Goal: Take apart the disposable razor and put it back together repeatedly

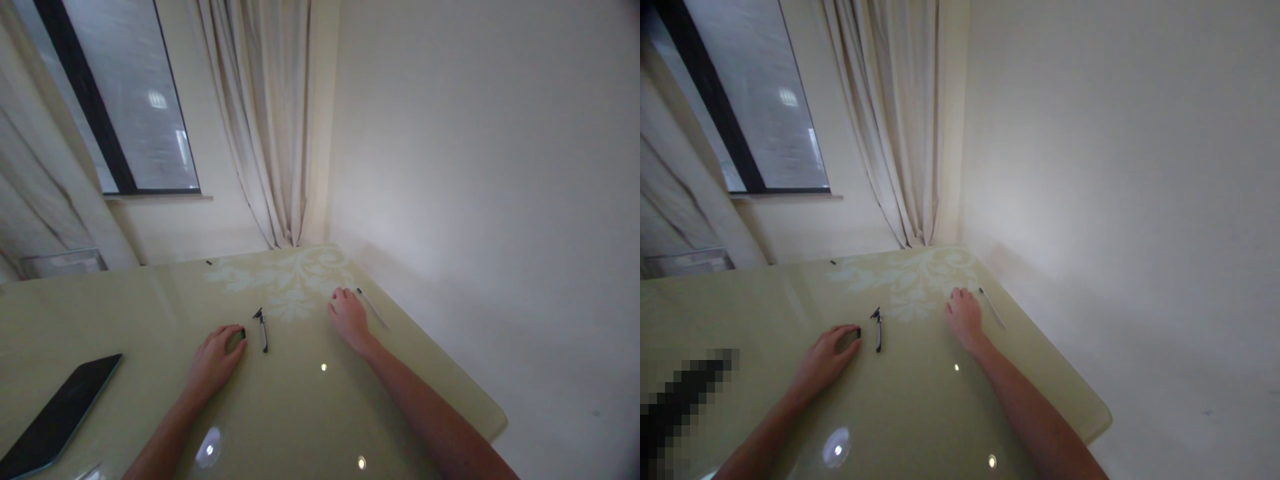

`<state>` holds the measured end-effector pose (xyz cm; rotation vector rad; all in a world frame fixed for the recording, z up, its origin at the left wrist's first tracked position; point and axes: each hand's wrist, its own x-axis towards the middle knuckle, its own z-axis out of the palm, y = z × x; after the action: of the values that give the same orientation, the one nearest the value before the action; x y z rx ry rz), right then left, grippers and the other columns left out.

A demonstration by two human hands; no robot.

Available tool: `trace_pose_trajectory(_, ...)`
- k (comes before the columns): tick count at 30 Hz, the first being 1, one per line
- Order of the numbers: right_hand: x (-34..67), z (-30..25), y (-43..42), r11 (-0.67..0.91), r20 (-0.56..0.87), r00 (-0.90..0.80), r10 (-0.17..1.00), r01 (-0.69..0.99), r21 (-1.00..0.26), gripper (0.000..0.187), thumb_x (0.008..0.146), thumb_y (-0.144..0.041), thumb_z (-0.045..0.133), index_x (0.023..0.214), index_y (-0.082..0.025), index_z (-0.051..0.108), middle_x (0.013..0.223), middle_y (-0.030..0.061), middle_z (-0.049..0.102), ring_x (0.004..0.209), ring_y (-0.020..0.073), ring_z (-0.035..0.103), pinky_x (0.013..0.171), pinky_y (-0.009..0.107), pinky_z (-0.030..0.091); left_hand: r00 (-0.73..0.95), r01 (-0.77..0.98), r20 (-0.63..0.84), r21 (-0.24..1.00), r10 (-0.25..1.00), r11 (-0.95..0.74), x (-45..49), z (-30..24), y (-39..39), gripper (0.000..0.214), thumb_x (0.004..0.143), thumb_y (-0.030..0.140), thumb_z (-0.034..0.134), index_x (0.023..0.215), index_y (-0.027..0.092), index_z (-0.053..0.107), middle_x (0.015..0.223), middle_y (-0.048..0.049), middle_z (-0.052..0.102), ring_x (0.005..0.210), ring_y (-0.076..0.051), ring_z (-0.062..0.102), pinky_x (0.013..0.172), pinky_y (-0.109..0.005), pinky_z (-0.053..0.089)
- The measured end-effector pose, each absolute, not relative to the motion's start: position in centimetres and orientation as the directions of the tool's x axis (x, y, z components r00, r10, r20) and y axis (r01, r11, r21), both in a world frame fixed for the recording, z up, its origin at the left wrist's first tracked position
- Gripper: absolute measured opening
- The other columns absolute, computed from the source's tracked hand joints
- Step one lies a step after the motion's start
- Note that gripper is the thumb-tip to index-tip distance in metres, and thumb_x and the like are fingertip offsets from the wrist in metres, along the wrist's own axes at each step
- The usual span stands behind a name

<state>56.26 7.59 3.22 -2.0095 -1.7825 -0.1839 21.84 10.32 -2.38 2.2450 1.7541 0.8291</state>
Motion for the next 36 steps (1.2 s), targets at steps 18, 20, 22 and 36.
trace_pose_trajectory(18, 49.8, 0.8, 7.9, 0.212, 0.318, -0.061, 0.946, 0.86, -0.465, 0.025, 0.084, -0.006, 0.06, 0.105, -0.019, 0.064, 0.101, 0.0077, 0.069, 0.087, 0.0192, 0.064, 0.079, 0.029, 0.046, 0.141, 0.829, 0.321, 0.479, 0.936, -0.289, 21.6, -2.1, 9.9, 0.048, 0.091, 0.047, 0.05, 0.12, 0.017, 0.073, 0.127, -0.0144, 0.075, 0.119, -0.033, 0.069, 0.108, -0.048, 0.051)
trace_pose_trajectory(20, 46.9, 0.8, 8.0, 0.218, 0.277, -0.093, 0.956, 0.859, -0.464, 0.026, 0.085, -0.006, 0.058, 0.107, -0.018, 0.064, 0.104, 0.0101, 0.068, 0.088, 0.0216, 0.064, 0.079, 0.032, 0.047, 0.147, 0.815, 0.331, 0.493, 0.932, -0.303, 21.6, -2.1, 9.8, 0.048, 0.091, 0.047, 0.05, 0.12, 0.017, 0.073, 0.126, -0.0144, 0.076, 0.118, -0.033, 0.069, 0.109, -0.048, 0.051)
trace_pose_trajectory(22, 45.2, 0.8, 8.0, 0.19, 0.228, -0.092, 0.969, 0.867, -0.46, 0.028, 0.086, -0.007, 0.057, 0.111, -0.017, 0.063, 0.106, 0.0125, 0.067, 0.09, 0.0239, 0.065, 0.078, 0.034, 0.047, 0.143, 0.811, 0.336, 0.5, 0.931, -0.305, 21.6, -2.2, 9.8, 0.047, 0.091, 0.047, 0.051, 0.12, 0.017, 0.072, 0.126, -0.014, 0.076, 0.119, -0.032, 0.069, 0.109, -0.047, 0.051)
trace_pose_trajectory(36, 54.9, -0.3, 2.5, 0.249, 0.278, -0.044, 0.96, 0.596, -0.763, 0.013, 0.086, -0.021, 0.065, 0.085, -0.022, 0.052, 0.078, -0.0008, 0.059, 0.068, 0.0151, 0.055, 0.065, 0.027, 0.041, 0.233, 0.944, 0.362, 0.139, 0.903, -0.299, 28.1, 0.1, 5.7, 0.04, 0.097, 0.053, 0.049, 0.071, 0.025, 0.062, 0.078, -0.0092, 0.072, 0.082, -0.032, 0.069, 0.079, -0.043, 0.05)
